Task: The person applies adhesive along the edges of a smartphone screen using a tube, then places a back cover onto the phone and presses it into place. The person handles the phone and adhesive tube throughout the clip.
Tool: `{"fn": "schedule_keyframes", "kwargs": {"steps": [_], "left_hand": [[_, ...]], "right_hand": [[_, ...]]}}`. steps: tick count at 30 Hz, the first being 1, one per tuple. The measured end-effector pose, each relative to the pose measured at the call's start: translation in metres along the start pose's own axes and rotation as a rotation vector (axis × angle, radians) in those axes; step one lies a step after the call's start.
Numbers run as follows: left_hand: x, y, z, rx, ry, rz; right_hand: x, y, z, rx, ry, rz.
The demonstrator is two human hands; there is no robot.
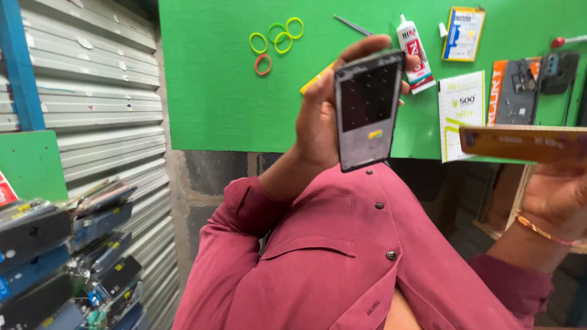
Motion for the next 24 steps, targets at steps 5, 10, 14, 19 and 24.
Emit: {"fn": "schedule_keyframes", "kwargs": {"steps": [5, 10, 14, 19, 24], "left_hand": [[0.005, 0.001, 0.0, 0.011, 0.063, 0.037], [0.005, 0.004, 0.003, -0.014, 0.063, 0.014], [0.002, 0.004, 0.004, -0.024, 0.04, -0.019], [-0.006, -0.001, 0.011, -0.06, 0.015, -0.045], [-0.005, -0.004, 0.007, -0.084, 0.038, -0.1]], "right_hand": [[-0.015, 0.018, 0.007, -0.041, -0.382, -0.077], [-0.057, 0.042, -0.015, -0.014, -0.726, -0.272], [-0.05, 0.054, -0.062, 0.049, -0.701, -0.438], [-0.014, 0.061, -0.103, 0.21, -0.674, -0.62], [0.012, 0.039, -0.108, 0.202, -0.555, -0.503]]}}
Point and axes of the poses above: each hand's wrist, its own y-axis away from the middle knuckle, its own z-axis out of the back of the hand, x = y × z, the point moved 6 cm from there along -y, towards the middle knuckle, and after that the axes turned 8 degrees about x, right-handed, at the moved point
